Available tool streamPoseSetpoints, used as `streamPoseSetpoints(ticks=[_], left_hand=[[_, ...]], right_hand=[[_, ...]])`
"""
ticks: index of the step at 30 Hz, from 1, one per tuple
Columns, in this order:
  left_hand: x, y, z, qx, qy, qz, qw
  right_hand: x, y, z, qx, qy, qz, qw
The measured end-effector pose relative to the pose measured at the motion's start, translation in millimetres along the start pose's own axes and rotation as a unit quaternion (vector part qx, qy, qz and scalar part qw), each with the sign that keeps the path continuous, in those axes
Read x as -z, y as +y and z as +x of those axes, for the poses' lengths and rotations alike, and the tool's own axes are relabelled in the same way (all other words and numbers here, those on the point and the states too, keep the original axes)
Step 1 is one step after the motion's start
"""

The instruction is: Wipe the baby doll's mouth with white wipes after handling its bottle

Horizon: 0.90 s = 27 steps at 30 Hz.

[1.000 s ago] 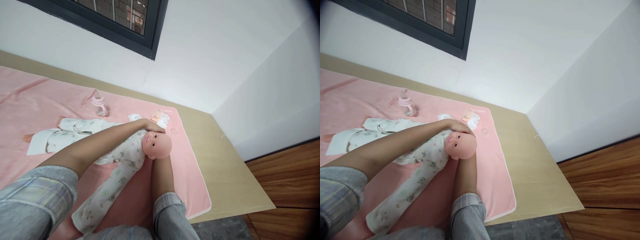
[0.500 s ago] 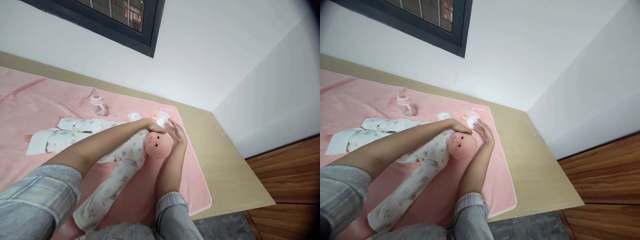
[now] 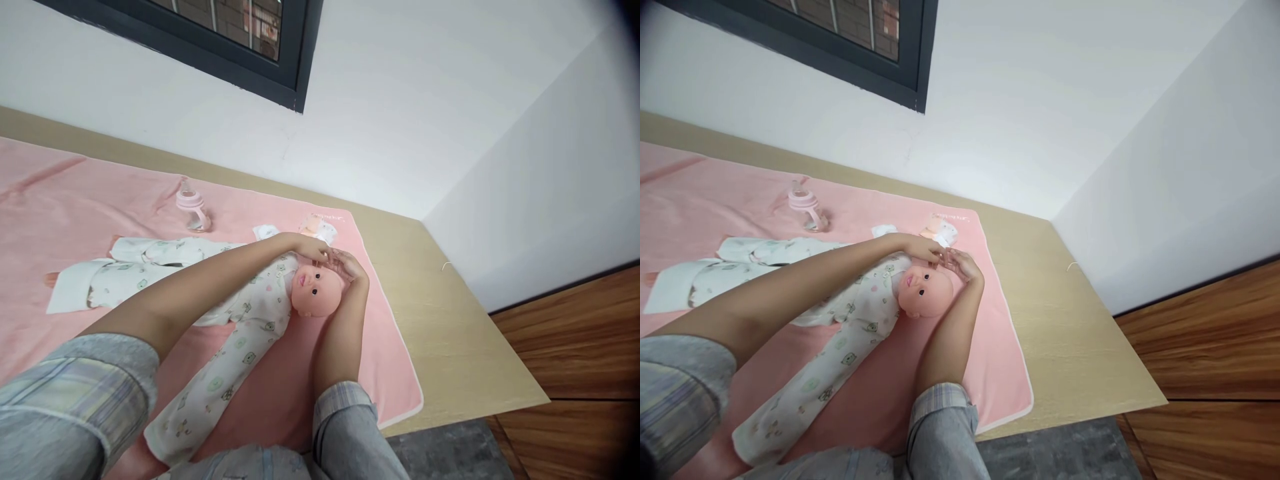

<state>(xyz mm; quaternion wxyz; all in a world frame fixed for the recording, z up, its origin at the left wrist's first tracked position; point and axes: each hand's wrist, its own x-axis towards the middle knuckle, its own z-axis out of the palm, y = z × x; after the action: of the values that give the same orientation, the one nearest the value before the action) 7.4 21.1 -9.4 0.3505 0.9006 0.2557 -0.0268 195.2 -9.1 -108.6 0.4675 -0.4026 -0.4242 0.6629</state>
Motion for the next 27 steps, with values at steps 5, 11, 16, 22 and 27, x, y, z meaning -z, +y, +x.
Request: streamPoseSetpoints(ticks=[5,11,16,22,27], left_hand=[[19.8,-10,-18,0.012,0.143,0.063,0.988],[22.7,-11,-41,-0.002,0.228,0.085,0.97],[16.1,-6,-45,-0.033,0.18,0.043,0.982],[18.4,0,-62,-0.049,0.194,0.018,0.98],[14.5,10,-99,-0.083,0.179,-0.049,0.979]], right_hand=[[4,0,0,0.01,0.01,0.022,1.0],[-3,-24,-14,0.063,-0.093,-0.037,0.993],[-12,-42,-28,0.108,-0.125,-0.079,0.983],[-7,-37,-32,0.166,-0.131,-0.047,0.976],[0,-16,-18,0.157,-0.09,-0.002,0.983]])
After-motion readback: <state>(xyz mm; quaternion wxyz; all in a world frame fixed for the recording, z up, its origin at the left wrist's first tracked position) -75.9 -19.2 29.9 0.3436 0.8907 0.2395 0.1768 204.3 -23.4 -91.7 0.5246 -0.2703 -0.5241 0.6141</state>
